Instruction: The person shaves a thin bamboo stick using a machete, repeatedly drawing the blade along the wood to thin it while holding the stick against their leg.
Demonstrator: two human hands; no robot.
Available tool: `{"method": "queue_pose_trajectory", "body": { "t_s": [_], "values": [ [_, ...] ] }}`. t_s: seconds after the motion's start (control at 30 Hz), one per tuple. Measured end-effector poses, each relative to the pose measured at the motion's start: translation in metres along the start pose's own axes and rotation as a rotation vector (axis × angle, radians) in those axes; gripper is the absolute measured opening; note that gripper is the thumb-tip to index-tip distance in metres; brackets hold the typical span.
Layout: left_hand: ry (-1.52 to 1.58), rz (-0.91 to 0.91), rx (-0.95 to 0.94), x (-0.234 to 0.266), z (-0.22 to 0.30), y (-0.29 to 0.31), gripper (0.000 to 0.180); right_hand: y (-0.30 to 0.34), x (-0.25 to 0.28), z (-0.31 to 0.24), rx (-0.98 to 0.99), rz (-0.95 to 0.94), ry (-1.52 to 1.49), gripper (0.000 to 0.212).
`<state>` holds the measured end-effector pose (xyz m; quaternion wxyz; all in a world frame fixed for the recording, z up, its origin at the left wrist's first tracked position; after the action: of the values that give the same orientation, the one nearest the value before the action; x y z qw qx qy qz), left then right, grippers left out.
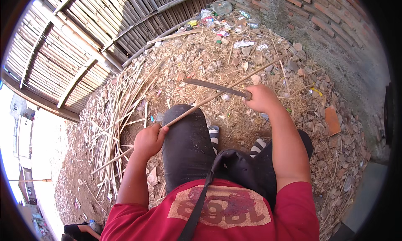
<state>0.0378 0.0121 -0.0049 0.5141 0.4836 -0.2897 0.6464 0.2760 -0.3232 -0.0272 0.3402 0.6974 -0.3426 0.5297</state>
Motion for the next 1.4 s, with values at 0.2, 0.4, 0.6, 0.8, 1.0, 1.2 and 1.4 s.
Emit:
{"method": "queue_pose_trajectory", "body": {
  "t_s": [0.2,0.4,0.6,0.8,1.0,1.2,1.4],
  "values": [
    [0.148,-0.002,-0.026,-0.005,-0.003,0.001,0.051,-0.001,-0.008,0.003,0.041,0.023,-0.001,0.028],
    [0.148,-0.024,-0.002,0.003,0.001,0.001,0.048,-0.003,-0.007,-0.010,0.077,-0.009,-0.027,0.022],
    [0.086,-0.013,0.002,0.001,0.001,0.001,0.049,-0.003,-0.007,-0.004,0.007,-0.075,-0.071,0.022],
    [0.028,-0.061,-0.038,0.003,-0.002,0.001,0.048,-0.007,-0.017,-0.009,0.046,-0.091,-0.029,0.027],
    [-0.087,0.030,-0.100,0.006,0.004,-0.001,0.046,-0.021,-0.048,0.035,-0.233,-0.144,-0.299,0.039],
    [-0.080,-0.024,-0.108,0.006,-0.005,-0.009,0.047,-0.012,-0.030,0.005,-0.015,-0.097,-0.096,0.038],
    [-0.004,-0.026,-0.057,-0.005,-0.016,-0.007,0.046,-0.011,-0.023,0.023,-0.166,0.056,-0.300,0.029]
  ]
}}
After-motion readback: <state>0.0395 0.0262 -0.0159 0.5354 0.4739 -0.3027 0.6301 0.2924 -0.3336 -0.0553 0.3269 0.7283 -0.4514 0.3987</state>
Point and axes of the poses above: each hand's wrist, its own y-axis away from the middle knuckle, its own x-axis out of the back of the hand, z = x × y, the point moved 4 cm from there along -y, towards the middle knuckle, and after that the axes turned 13 degrees about y, right-handed, at the moved point
